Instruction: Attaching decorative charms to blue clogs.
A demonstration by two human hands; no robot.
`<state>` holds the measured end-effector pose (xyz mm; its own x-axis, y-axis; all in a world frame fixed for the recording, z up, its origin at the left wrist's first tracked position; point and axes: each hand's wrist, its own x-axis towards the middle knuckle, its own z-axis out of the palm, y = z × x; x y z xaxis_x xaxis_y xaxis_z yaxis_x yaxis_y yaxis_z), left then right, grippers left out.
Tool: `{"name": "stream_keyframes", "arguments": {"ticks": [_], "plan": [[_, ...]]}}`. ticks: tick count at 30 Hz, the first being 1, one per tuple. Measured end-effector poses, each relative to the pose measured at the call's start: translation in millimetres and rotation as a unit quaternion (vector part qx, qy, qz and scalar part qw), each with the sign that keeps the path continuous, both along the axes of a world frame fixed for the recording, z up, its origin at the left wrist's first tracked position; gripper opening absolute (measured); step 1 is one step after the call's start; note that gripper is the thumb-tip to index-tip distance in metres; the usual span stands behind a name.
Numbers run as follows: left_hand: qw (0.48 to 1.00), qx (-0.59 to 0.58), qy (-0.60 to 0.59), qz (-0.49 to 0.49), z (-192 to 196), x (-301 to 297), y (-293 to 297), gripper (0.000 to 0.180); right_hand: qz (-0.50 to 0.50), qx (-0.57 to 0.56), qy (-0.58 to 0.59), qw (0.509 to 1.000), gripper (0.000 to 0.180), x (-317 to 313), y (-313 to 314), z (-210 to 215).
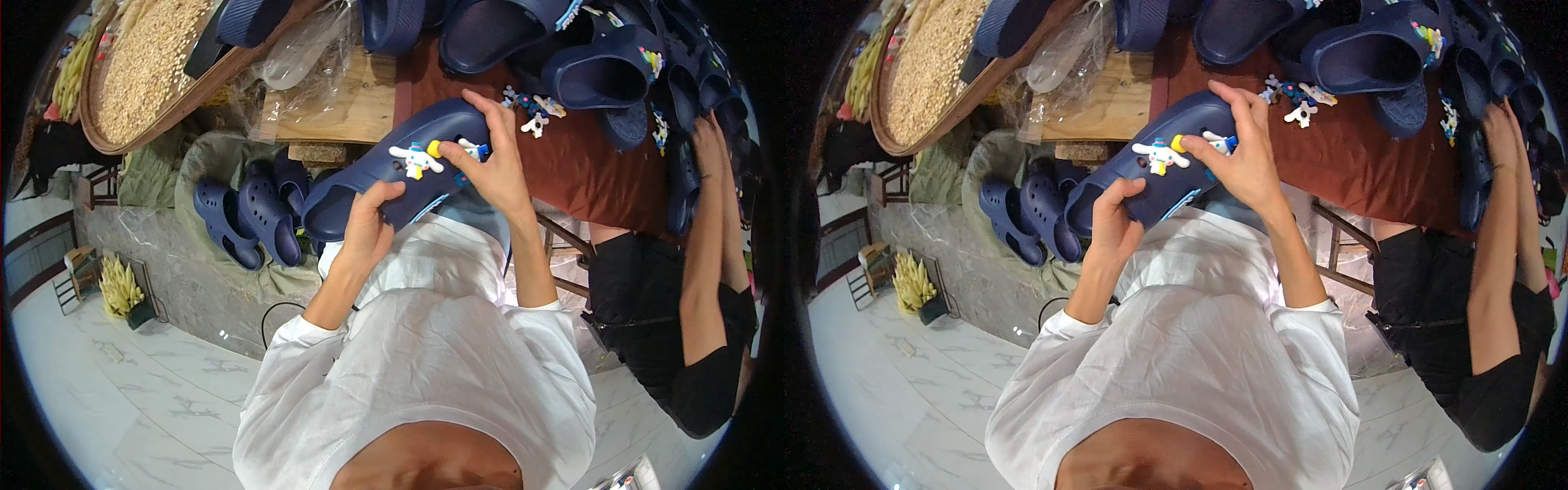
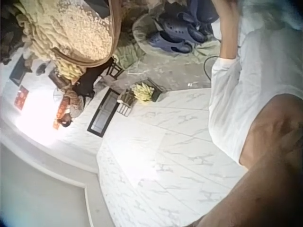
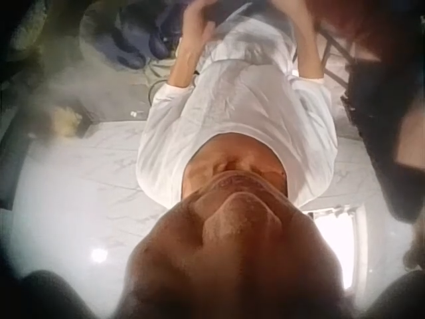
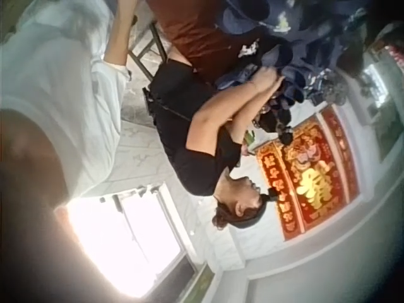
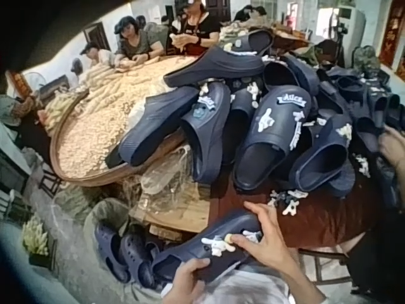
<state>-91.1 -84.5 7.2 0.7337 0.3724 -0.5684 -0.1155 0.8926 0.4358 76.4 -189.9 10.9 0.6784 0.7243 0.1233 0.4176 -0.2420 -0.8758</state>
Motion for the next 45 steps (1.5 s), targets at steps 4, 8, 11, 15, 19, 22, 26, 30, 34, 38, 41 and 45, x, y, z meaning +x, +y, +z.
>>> {"name": "stream_keyframes", "arguments": {"ticks": [4,8,11,15,19,22,26,30,34,38,41,45], "plan": [[0.999,0.007,0.038,0.010,4.3,-2.7,2.1,0.038,-0.055,0.058,-0.051,0.996,0.061,-15.9,-0.7,-7.7],[0.998,-0.022,0.050,0.023,6.5,-3.7,2.6,0.041,-0.146,0.209,0.096,0.962,0.036,-24.2,-8.0,-28.8],[0.997,-0.037,0.048,0.056,6.7,-6.3,6.9,0.042,-0.159,0.060,0.057,0.984,0.021,-19.4,-29.6,-22.7],[0.993,-0.031,0.059,0.093,11.7,-9.3,13.7,0.041,-0.170,-0.061,-0.144,0.973,0.019,-5.2,-43.0,-41.7],[0.992,-0.031,0.060,0.107,6.4,-12.1,19.2,0.041,-0.198,-0.093,-0.230,0.948,0.020,14.0,-40.2,-45.5],[0.992,-0.026,0.061,0.111,3.7,-12.6,19.3,0.040,-0.204,-0.106,-0.282,0.931,0.023,31.4,-33.3,-47.5],[0.993,-0.048,0.021,0.109,2.6,-11.7,19.5,0.042,-0.196,-0.123,-0.304,0.924,0.025,41.6,-27.8,-49.2],[0.992,-0.046,0.032,0.115,9.9,-8.5,17.2,0.044,-0.159,-0.099,-0.277,0.942,0.022,36.4,-24.4,-43.8],[0.993,-0.043,0.010,0.109,6.0,-6.9,16.1,0.044,-0.124,-0.103,-0.262,0.952,0.023,28.1,-18.4,-44.0],[0.995,-0.046,-0.009,0.092,4.7,-4.4,11.8,0.045,-0.132,-0.106,-0.219,0.961,0.022,32.7,-20.1,-52.9],[0.996,-0.030,0.003,0.090,5.6,-3.7,6.9,0.043,-0.142,-0.098,-0.233,0.957,0.017,35.0,-21.0,-55.8],[0.994,0.052,0.016,0.095,5.5,-4.0,0.1,0.039,-0.181,-0.023,-0.119,0.976,0.011,12.0,-15.0,-26.8]]}}
